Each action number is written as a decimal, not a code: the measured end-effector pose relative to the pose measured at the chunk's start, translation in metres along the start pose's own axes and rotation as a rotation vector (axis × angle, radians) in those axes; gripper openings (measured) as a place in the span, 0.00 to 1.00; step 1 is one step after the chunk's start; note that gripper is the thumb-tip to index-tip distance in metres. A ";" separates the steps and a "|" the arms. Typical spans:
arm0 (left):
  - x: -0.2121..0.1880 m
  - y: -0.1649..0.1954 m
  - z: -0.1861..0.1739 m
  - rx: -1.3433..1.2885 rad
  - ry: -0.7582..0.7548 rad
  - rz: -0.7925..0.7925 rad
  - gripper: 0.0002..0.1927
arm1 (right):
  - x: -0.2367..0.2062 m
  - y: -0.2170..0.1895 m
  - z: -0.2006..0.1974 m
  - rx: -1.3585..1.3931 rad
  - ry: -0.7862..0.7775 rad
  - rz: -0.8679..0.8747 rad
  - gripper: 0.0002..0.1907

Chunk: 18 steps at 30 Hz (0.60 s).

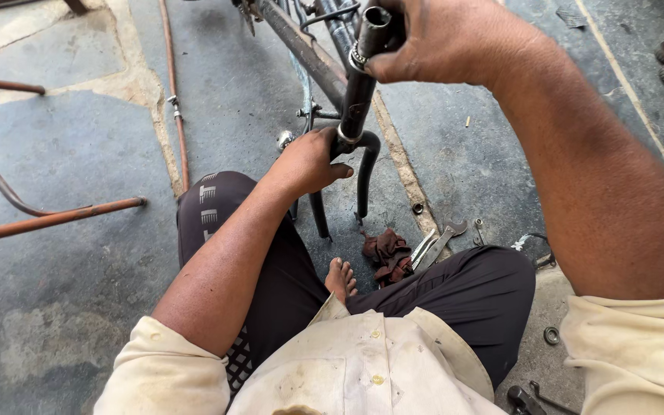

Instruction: The person sits on the floor and assembles small metal rings and bearings by hand. They then pick up a bicycle frame and a seat post, insert the seat post into the frame, and place a metal ring onto the seat post.

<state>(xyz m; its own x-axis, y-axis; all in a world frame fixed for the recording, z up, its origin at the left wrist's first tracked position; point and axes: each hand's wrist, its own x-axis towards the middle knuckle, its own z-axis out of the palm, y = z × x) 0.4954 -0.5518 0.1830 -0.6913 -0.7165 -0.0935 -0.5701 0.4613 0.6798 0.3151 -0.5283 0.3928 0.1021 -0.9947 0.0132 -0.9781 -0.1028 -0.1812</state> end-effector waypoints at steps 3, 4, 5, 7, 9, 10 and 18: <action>-0.001 0.000 0.000 0.015 -0.011 -0.027 0.36 | -0.001 0.003 0.004 0.036 -0.054 0.051 0.23; -0.001 0.000 -0.001 0.023 -0.016 -0.031 0.36 | -0.001 0.005 0.004 0.045 -0.087 0.098 0.21; 0.000 0.001 -0.002 0.030 -0.022 -0.033 0.36 | -0.002 0.006 0.005 0.087 -0.069 0.042 0.22; 0.001 0.003 -0.003 0.042 -0.030 -0.038 0.37 | -0.003 0.011 0.007 0.167 -0.028 -0.063 0.23; 0.003 0.006 -0.003 0.032 -0.027 -0.055 0.37 | -0.009 0.020 0.009 0.190 -0.015 -0.042 0.22; 0.004 0.006 -0.003 0.016 -0.025 -0.069 0.37 | -0.016 0.026 0.011 0.202 -0.009 -0.025 0.22; 0.006 0.022 0.014 0.064 -0.043 -0.009 0.31 | -0.193 0.185 0.124 0.446 0.222 0.372 0.20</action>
<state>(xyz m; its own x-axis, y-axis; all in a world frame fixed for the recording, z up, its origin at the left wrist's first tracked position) 0.4730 -0.5384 0.1871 -0.7040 -0.6980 -0.1313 -0.6024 0.4889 0.6309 0.1370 -0.3544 0.2351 -0.3179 -0.9458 0.0662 -0.7662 0.2151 -0.6055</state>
